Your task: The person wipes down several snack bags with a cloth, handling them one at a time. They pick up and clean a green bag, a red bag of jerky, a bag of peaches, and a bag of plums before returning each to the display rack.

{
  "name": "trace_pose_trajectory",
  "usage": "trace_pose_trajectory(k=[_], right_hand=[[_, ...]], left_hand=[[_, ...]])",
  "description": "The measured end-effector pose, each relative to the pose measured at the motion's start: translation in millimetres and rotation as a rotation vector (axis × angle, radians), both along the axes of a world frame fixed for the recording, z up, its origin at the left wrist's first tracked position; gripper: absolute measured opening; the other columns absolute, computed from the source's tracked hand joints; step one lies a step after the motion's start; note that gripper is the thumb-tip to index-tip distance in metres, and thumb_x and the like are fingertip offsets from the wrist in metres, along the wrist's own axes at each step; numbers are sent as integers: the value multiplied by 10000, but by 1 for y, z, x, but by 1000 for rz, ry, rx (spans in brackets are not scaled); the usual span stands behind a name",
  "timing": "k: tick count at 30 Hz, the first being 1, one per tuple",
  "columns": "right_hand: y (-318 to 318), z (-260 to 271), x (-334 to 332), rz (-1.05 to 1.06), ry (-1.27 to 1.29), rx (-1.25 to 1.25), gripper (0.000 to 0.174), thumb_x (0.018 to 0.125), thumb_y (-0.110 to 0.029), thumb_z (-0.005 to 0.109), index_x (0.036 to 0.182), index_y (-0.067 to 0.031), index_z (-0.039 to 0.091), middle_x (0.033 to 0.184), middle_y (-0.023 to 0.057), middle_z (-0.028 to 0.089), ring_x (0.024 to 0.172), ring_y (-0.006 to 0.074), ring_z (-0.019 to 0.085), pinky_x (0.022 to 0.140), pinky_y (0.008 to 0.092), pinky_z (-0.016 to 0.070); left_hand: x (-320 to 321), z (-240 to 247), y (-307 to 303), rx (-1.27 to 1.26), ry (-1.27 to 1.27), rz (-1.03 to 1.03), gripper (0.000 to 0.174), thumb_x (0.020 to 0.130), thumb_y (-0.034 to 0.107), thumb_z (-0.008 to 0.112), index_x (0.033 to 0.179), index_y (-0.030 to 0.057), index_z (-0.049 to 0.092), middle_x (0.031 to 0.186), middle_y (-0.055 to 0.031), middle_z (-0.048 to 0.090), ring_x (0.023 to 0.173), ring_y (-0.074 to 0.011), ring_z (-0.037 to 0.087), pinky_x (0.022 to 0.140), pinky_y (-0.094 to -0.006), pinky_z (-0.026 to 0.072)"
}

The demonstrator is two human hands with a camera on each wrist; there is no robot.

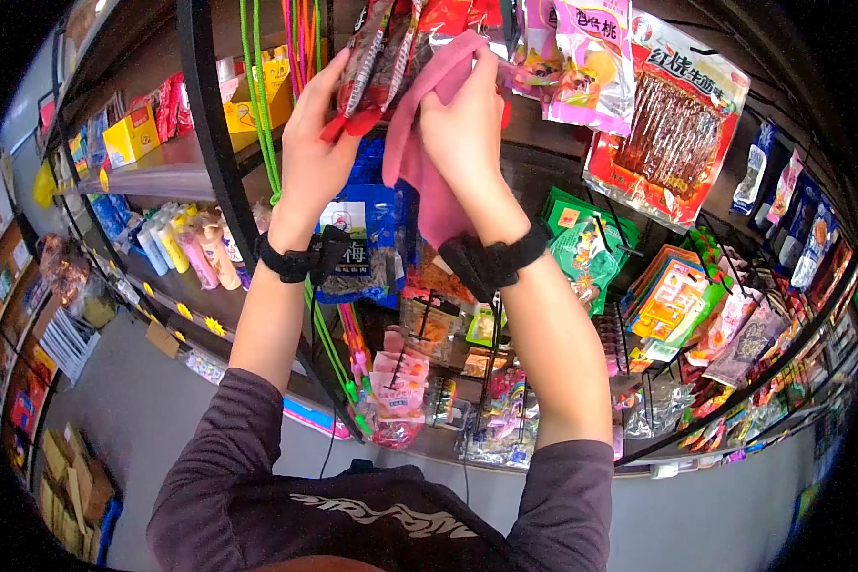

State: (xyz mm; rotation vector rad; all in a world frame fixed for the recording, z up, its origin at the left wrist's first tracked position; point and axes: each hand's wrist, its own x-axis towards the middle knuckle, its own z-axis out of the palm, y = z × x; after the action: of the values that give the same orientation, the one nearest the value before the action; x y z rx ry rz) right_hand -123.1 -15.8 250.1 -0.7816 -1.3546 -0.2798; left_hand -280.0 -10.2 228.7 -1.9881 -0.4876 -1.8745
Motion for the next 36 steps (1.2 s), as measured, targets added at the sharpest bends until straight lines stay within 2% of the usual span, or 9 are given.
trace_pose_trajectory(k=[8,10,13,16,18,22,28,30,36], right_hand=[[14,6,15,-5,64,190,257,802,-110,563,1039,-16,533,921,237,619,919,401,587,761,441,466],[13,6,15,-61,67,58,275,849,-146,554,1095,-23,556,994,172,635,976,282,608,837,349,451],[22,10,18,-96,60,116,212,833,-154,547,1002,-27,545,862,229,619,879,379,601,717,415,470],[28,9,21,44,74,95,254,829,-162,555,1045,-29,539,903,219,626,907,367,606,745,395,472],[36,3,23,182,75,110,284,825,-157,558,1077,-30,529,934,213,625,923,360,607,765,388,470],[31,-7,19,352,59,63,379,802,-157,574,1148,-21,502,1009,199,619,968,344,601,822,372,460],[1,-3,5,-79,-72,34,604,726,-110,633,1251,-15,351,998,269,580,947,455,540,803,479,442],[7,-2,10,-83,-130,132,568,735,-71,607,1244,-13,362,1022,265,573,955,447,542,814,471,441],[13,-1,17,-107,-119,117,501,732,30,523,1218,-30,418,1086,241,545,990,432,527,827,464,436]], left_hand=[[-6,-10,19,-85,-93,72,727,695,19,710,1331,67,361,1193,-145,515,1079,-267,538,920,-331,426],[-6,-14,26,-105,-97,96,794,682,17,725,1359,72,314,1201,-143,504,1092,-260,527,933,-331,418],[-5,-13,31,-308,-60,-179,901,665,17,746,1399,83,226,1265,-144,456,1164,-229,466,954,-333,402],[-6,-12,26,-511,-31,-554,1089,552,264,857,1405,99,199,1357,-201,292,1256,-316,348,1014,-374,336],[-11,-10,24,-362,109,-356,1061,592,152,829,1419,89,169,1393,-171,297,1269,-256,339,1019,-377,325],[-4,-10,14,-116,21,169,987,574,190,823,1378,84,262,1389,-224,198,1266,-372,316,1035,-418,311],[-5,-16,42,-168,-126,16,878,629,99,793,1339,63,279,1310,-200,308,1173,-353,412,984,-398,376],[-2,-20,48,-458,-364,-645,773,737,35,686,1364,130,243,1297,-132,397,1104,-239,499,927,-371,414],[-6,-25,42,-762,-520,-1109,671,822,97,620,1362,232,246,1226,-96,487,1108,-281,491,901,-529,397]])
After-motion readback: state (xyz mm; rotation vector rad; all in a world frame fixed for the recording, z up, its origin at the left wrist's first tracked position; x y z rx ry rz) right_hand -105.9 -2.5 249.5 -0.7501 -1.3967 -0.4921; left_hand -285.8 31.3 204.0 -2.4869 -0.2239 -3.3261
